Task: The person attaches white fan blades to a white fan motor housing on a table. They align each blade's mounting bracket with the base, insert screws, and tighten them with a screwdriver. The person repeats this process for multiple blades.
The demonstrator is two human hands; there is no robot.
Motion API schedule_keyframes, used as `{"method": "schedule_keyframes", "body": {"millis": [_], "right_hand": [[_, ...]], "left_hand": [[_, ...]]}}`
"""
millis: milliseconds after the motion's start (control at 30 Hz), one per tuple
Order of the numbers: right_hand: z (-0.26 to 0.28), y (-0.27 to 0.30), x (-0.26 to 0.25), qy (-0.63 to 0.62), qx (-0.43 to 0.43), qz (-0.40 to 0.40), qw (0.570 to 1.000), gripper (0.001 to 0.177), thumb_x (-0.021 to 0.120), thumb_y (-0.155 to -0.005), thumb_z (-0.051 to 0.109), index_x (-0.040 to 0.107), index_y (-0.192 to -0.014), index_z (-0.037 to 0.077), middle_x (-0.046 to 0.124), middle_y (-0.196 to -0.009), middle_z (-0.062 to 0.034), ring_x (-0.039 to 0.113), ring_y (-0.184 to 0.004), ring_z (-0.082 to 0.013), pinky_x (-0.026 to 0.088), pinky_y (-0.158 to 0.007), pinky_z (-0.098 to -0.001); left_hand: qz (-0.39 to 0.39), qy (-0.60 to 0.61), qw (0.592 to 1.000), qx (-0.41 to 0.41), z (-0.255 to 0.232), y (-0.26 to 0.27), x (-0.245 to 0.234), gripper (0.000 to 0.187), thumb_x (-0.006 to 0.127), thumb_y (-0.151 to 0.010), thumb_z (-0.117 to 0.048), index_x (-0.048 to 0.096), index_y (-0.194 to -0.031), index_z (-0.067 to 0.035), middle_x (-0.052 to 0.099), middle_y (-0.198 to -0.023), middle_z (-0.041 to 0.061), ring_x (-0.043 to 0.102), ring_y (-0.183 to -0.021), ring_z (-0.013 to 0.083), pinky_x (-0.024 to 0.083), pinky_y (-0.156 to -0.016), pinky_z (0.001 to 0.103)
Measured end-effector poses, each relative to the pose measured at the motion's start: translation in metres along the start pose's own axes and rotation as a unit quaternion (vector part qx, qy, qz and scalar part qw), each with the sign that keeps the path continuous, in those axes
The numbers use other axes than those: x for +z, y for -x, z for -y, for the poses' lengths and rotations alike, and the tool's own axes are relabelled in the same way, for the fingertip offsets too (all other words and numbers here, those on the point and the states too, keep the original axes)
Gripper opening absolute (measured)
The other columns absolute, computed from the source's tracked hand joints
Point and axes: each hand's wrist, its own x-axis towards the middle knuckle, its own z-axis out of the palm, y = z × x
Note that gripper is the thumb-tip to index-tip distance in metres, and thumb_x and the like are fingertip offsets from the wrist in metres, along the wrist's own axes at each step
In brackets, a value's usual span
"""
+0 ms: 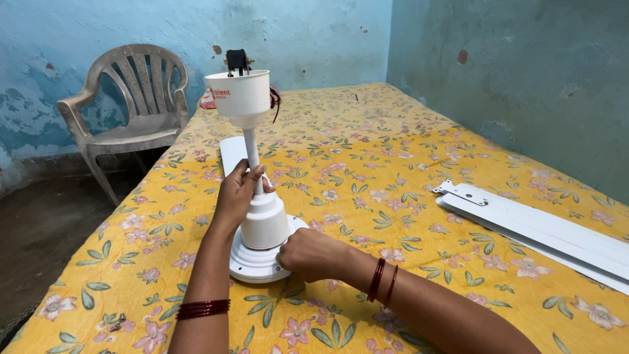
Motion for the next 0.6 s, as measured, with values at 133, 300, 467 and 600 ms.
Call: {"method": "schedule_keyframes", "body": {"millis": [133, 300, 467, 600], "right_hand": [[-0.003, -0.001, -0.002, -0.025, 0.016, 0.004, 1.0, 0.006, 0.074, -0.069, 0.006, 0.07, -0.073, 0.004, 0.071, -0.076, -0.0131, 0.071, -0.077, -0.0346, 0.056, -0.069, -0.0439], [-0.013, 0.001, -0.017, -0.063, 0.033, 0.035, 0.997, 0.031, 0.085, -0.073, 0.033, 0.07, -0.076, 0.006, 0.07, -0.074, -0.0114, 0.068, -0.075, -0.0359, 0.053, -0.065, -0.0466], [-0.034, 0.014, -0.039, -0.143, 0.093, 0.015, 0.985, 0.033, 0.086, -0.071, 0.041, 0.074, -0.082, 0.013, 0.072, -0.074, -0.007, 0.069, -0.073, -0.0313, 0.051, -0.063, -0.0436], [-0.041, 0.027, -0.045, -0.201, 0.135, 0.058, 0.968, 0.03, 0.083, -0.076, 0.04, 0.073, -0.08, 0.012, 0.072, -0.072, -0.004, 0.069, -0.069, -0.0262, 0.049, -0.062, -0.0409]], "left_hand": [[0.005, -0.003, 1.0, 0.021, 0.004, -0.001, -0.001, 0.028, 0.056, -0.104, -0.033, 0.06, -0.103, -0.005, 0.065, -0.072, 0.003, 0.072, -0.073, 0.0121, 0.058, -0.073, 0.03], [0.002, 0.003, 1.0, 0.021, 0.006, -0.002, -0.001, 0.028, 0.057, -0.104, -0.034, 0.06, -0.104, -0.006, 0.065, -0.071, 0.003, 0.071, -0.071, 0.0122, 0.059, -0.072, 0.03], [-0.026, -0.034, 0.999, 0.013, 0.001, 0.002, 0.002, 0.03, 0.055, -0.104, -0.035, 0.06, -0.102, -0.005, 0.066, -0.072, 0.003, 0.073, -0.072, 0.0117, 0.057, -0.07, 0.029], [-0.04, -0.038, 0.998, 0.027, -0.004, 0.005, 0.007, 0.031, 0.054, -0.106, -0.035, 0.061, -0.105, -0.005, 0.066, -0.073, 0.003, 0.071, -0.072, 0.0119, 0.055, -0.072, 0.029]]}}
